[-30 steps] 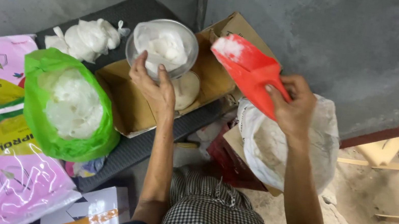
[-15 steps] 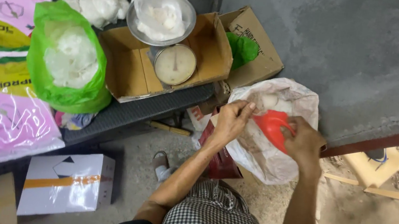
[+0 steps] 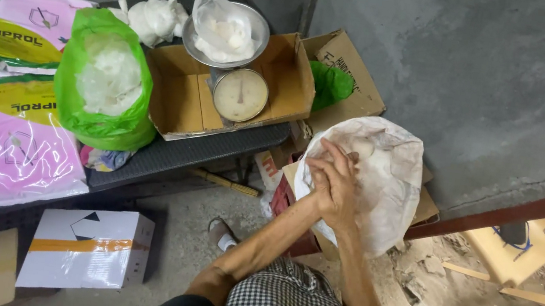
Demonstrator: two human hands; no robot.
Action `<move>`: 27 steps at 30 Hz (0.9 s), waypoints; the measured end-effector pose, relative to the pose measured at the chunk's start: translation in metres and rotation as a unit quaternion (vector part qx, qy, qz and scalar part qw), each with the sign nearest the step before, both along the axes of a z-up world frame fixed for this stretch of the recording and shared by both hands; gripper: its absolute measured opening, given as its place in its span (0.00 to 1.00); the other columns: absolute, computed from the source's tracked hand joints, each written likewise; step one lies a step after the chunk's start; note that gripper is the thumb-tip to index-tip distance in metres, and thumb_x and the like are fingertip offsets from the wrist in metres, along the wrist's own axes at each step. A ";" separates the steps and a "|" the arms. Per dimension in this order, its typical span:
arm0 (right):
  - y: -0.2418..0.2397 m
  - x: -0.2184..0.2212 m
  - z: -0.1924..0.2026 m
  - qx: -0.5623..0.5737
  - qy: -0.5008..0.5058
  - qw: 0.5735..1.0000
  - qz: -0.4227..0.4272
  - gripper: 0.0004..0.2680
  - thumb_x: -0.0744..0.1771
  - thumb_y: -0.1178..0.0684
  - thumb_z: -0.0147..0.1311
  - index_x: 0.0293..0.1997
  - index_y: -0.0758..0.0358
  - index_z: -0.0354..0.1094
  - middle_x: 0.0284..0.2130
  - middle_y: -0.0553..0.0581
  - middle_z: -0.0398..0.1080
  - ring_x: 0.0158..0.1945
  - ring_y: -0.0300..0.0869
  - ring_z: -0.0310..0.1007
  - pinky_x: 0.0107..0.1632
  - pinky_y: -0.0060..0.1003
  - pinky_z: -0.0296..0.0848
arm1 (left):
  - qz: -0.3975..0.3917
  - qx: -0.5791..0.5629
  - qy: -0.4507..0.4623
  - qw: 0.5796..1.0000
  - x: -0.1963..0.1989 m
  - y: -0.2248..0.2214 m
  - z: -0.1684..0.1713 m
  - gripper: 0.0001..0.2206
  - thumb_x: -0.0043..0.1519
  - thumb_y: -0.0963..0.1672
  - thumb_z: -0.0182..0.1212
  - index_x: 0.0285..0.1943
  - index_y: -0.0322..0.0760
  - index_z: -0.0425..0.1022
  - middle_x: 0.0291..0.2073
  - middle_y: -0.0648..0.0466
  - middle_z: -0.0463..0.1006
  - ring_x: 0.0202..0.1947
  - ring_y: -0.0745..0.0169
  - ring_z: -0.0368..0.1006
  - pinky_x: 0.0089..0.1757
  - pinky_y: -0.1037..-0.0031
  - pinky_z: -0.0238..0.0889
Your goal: Measuring and bagging insecticide powder using a scale and a scoop.
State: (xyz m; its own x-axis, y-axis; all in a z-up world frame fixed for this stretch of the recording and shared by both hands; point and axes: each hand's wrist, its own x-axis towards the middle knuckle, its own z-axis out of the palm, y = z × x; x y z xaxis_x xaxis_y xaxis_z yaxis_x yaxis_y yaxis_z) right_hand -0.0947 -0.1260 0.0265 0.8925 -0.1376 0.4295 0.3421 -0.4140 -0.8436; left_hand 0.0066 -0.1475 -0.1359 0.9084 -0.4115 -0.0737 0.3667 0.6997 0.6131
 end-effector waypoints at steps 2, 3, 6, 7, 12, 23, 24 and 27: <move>-0.009 0.010 -0.007 -0.045 -0.052 0.998 0.008 0.16 0.74 0.46 0.37 0.62 0.62 0.68 0.67 0.62 0.65 0.72 0.52 0.61 0.74 0.48 0.56 | -0.043 0.014 0.041 0.998 -0.002 0.002 0.010 0.20 0.68 0.48 0.49 0.66 0.32 0.63 0.58 0.46 0.66 0.57 0.52 0.62 0.55 0.62 0.56; -0.013 0.016 -0.010 -0.089 -0.103 0.991 0.014 0.18 0.75 0.43 0.32 0.58 0.60 0.72 0.67 0.62 0.67 0.74 0.54 0.58 0.76 0.50 0.50 | -0.065 0.023 0.060 0.996 -0.001 0.004 0.014 0.22 0.67 0.49 0.50 0.67 0.32 0.63 0.60 0.45 0.67 0.59 0.50 0.62 0.58 0.60 0.56; -0.039 0.024 -0.028 0.051 -0.065 0.996 0.028 0.22 0.74 0.39 0.30 0.65 0.64 0.65 0.62 0.58 0.69 0.70 0.48 0.64 0.73 0.44 0.61 | -0.129 0.043 0.133 0.982 -0.018 0.009 0.022 0.27 0.65 0.50 0.54 0.70 0.30 0.65 0.63 0.42 0.70 0.66 0.43 0.63 0.65 0.54 0.56; -0.053 0.027 -0.047 0.052 -0.064 0.996 0.026 0.22 0.74 0.39 0.30 0.65 0.64 0.65 0.62 0.58 0.69 0.70 0.48 0.64 0.73 0.44 0.61 | -0.130 0.043 0.134 0.981 -0.026 0.017 0.045 0.27 0.65 0.50 0.54 0.70 0.30 0.65 0.63 0.42 0.70 0.66 0.43 0.63 0.65 0.54 0.56; -0.108 0.049 -0.119 0.116 0.199 0.948 -0.220 0.23 0.68 0.40 0.43 0.66 0.66 0.58 0.61 0.65 0.68 0.64 0.52 0.68 0.64 0.47 0.68 | -0.094 0.234 -0.205 0.946 -0.052 0.054 0.170 0.32 0.68 0.59 0.36 0.80 0.48 0.52 0.81 0.49 0.37 0.79 0.55 0.30 0.71 0.59 0.28; -0.070 -0.022 0.076 0.220 -0.150 0.955 -0.130 0.24 0.73 0.34 0.41 0.74 0.57 0.52 0.74 0.62 0.54 0.79 0.54 0.50 0.78 0.64 0.46 | -0.109 0.425 -0.188 0.879 -0.033 -0.015 -0.018 0.39 0.68 0.62 0.33 0.78 0.31 0.50 0.78 0.41 0.46 0.79 0.48 0.37 0.71 0.65 0.31; -0.067 -0.021 0.081 0.153 -0.194 0.958 -0.145 0.22 0.74 0.35 0.39 0.74 0.56 0.52 0.74 0.62 0.55 0.79 0.54 0.52 0.79 0.61 0.48 | -0.067 0.359 -0.171 0.915 -0.031 -0.009 0.005 0.39 0.66 0.61 0.32 0.78 0.32 0.51 0.78 0.43 0.50 0.78 0.51 0.42 0.70 0.67 0.34; -0.029 -0.025 0.057 -0.022 -0.035 0.991 -0.131 0.22 0.75 0.38 0.22 0.75 0.57 0.54 0.73 0.61 0.57 0.78 0.51 0.50 0.78 0.51 0.42 | -0.178 0.234 0.094 0.951 -0.043 0.005 0.062 0.40 0.71 0.61 0.35 0.70 0.18 0.63 0.69 0.28 0.63 0.70 0.38 0.56 0.64 0.62 0.48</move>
State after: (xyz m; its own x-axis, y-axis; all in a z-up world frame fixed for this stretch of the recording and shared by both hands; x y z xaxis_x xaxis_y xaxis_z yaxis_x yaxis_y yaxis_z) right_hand -0.1201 -0.1545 0.0832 0.7965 -0.3406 0.4995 0.2748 -0.5320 -0.8009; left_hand -0.0366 -0.1422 -0.0738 0.6703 -0.5730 -0.4716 0.6633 0.1777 0.7270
